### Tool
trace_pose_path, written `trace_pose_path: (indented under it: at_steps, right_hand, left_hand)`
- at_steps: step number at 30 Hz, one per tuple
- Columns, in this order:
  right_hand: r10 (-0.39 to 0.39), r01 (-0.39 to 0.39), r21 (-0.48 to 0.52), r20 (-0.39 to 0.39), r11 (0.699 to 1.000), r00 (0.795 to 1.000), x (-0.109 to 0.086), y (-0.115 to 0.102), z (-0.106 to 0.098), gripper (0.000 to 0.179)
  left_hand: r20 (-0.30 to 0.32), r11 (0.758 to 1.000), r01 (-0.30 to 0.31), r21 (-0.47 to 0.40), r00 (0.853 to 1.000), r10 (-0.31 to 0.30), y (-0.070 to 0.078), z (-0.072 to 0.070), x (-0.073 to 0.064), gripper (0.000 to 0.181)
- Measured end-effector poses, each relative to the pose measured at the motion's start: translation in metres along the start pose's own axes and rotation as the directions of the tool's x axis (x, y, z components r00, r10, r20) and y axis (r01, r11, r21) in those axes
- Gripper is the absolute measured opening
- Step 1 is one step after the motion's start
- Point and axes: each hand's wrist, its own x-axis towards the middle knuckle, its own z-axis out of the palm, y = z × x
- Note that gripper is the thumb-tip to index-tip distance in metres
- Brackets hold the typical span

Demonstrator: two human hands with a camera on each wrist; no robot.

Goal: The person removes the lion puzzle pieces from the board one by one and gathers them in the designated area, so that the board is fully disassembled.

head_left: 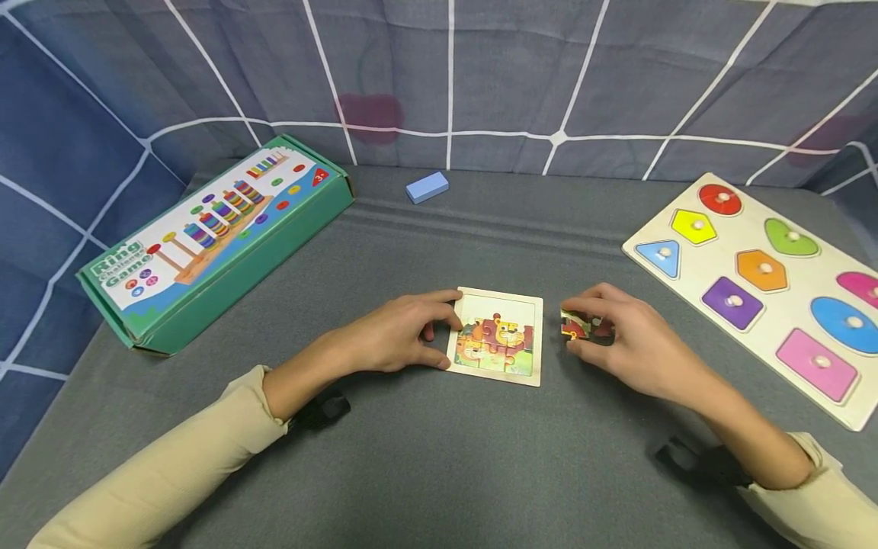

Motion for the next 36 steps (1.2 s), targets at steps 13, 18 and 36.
trace_pose_path:
  at_steps: [13,18,36]
  right_hand:
    - [-0.012,0.013,0.002,-0.078,1.0,0.997,-0.021,0.017,-0.014,0.046]
    - [0.035,-0.036,-0.005,-0.108,0.999,0.994,-0.028,0.022,-0.018,0.046]
    - [0.128,-0.131,-0.039,-0.069,0.991,0.989,-0.053,0.055,-0.03,0.048]
  left_hand:
    - [0.004,1.0,-0.004,0.007,1.0,0.004,0.0,0.0,0.001,0.04]
    - [0.013,1.0,0.01,0.007,1.0,-0.01,0.001,-0.001,0.001,0.04]
    - [0.001,1.0,-0.01,-0.007,1.0,0.01,-0.001,-0.001,0.0,0.039]
